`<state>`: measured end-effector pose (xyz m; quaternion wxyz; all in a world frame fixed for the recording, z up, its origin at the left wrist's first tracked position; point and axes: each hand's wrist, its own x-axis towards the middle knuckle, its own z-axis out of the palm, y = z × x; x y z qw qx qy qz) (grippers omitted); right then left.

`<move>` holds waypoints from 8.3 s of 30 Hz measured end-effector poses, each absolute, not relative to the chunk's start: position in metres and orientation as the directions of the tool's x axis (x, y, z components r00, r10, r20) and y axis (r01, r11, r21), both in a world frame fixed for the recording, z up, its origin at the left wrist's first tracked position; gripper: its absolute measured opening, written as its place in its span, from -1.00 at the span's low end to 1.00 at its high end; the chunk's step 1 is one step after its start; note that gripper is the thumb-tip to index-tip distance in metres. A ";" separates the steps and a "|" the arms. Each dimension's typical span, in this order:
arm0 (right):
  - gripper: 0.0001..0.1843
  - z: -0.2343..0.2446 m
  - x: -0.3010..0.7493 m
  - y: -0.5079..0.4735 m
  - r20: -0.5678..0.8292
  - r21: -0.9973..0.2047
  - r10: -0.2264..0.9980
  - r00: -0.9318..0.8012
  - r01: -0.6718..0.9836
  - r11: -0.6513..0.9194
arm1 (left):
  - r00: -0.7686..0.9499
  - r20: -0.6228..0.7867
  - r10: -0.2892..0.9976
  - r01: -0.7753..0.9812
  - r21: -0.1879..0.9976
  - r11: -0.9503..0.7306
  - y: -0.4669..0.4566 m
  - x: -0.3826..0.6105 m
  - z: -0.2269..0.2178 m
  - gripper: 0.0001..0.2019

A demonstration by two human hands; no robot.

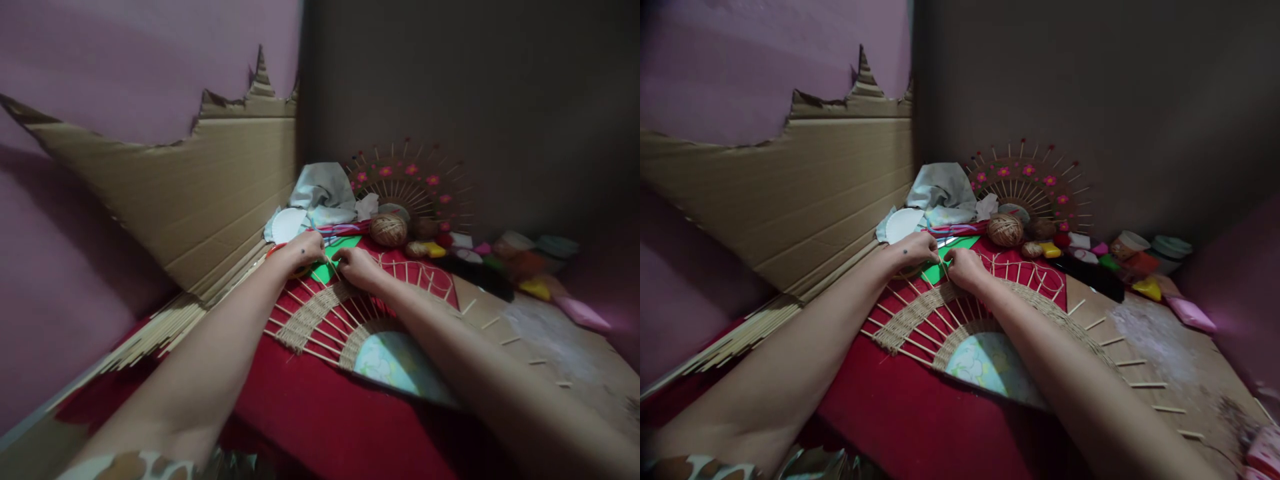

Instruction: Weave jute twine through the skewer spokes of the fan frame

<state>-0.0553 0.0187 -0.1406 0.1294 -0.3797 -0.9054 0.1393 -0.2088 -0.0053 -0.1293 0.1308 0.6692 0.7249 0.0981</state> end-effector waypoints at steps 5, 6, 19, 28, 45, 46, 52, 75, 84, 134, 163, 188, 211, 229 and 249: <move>-0.65 -0.146 -0.056 0.018 0.177 -0.379 0.742 -0.646 0.651 0.657 | -0.098 -0.023 0.995 0.932 0.349 0.100 -0.007 -0.209 -0.127 -0.82; -0.66 -0.147 -0.056 0.018 0.186 -0.385 0.745 -0.640 0.650 0.655 | -0.105 -0.008 0.994 0.928 0.358 0.101 -0.006 -0.210 -0.127 -0.79; -0.69 -0.153 -0.053 0.020 0.258 -0.436 0.748 -0.612 0.617 0.655 | -0.218 0.125 0.968 0.955 0.230 0.186 0.004 -0.175 -0.143 -0.66; -0.73 -0.151 -0.050 0.017 0.267 -0.424 0.737 -0.621 0.612 0.668 | -0.146 0.119 0.982 0.979 0.162 0.126 0.005 -0.180 -0.143 -0.66; -0.81 -0.147 -0.056 0.008 0.184 -0.224 0.687 -0.703 0.651 0.726 | 0.009 0.043 0.999 0.972 0.233 -0.019 0.006 -0.195 -0.140 -0.79; -0.80 -0.147 -0.057 0.007 0.183 -0.201 0.686 -0.705 0.656 0.728 | 0.014 0.046 0.999 0.974 0.224 -0.024 0.006 -0.194 -0.140 -0.79; -0.69 -0.149 -0.058 0.004 0.184 -0.126 0.682 -0.708 0.671 0.731 | 0.065 0.063 0.996 0.986 0.153 -0.074 0.004 -0.192 -0.137 -0.78; -0.75 -0.142 -0.057 -0.006 0.193 -0.032 0.688 -0.700 0.696 0.717 | -0.107 0.005 0.994 0.804 0.588 0.084 0.002 -0.206 -0.141 -0.84; -0.75 -0.140 -0.058 -0.006 0.184 -0.032 0.706 -0.684 0.714 0.700 | -0.024 -0.064 0.998 0.725 0.686 0.061 -0.001 -0.218 -0.139 -0.64; -0.50 -0.138 0.067 -0.107 0.185 -0.173 0.478 -0.858 0.451 0.876 | 0.494 -0.327 0.806 0.432 0.896 0.098 -0.045 -0.218 -0.117 -0.86; -0.52 -0.141 0.068 -0.105 0.233 -0.146 0.450 -0.862 0.426 0.893 | 0.329 -0.364 0.871 0.560 0.818 0.131 -0.050 -0.243 -0.108 -0.84; -0.56 -0.143 0.065 -0.104 0.243 0.012 0.413 -0.878 0.429 0.903 | 0.253 -0.391 0.885 0.678 0.724 0.126 -0.047 -0.251 -0.113 -0.80; -0.86 -0.110 0.081 -0.095 0.001 0.021 0.563 -0.826 0.563 0.826 | 0.292 -0.464 0.836 0.680 0.716 0.160 -0.050 -0.232 -0.110 -0.80; -0.74 -0.142 -0.030 -0.078 0.128 -0.081 0.576 -0.808 0.570 0.818 | 0.223 -0.259 0.940 0.417 0.896 0.148 -0.101 -0.224 -0.128 -0.77; -0.70 -0.144 -0.027 -0.079 0.180 -0.060 0.578 -0.796 0.578 0.814 | 0.258 -0.423 0.869 0.477 0.837 0.266 -0.113 -0.230 -0.126 -0.76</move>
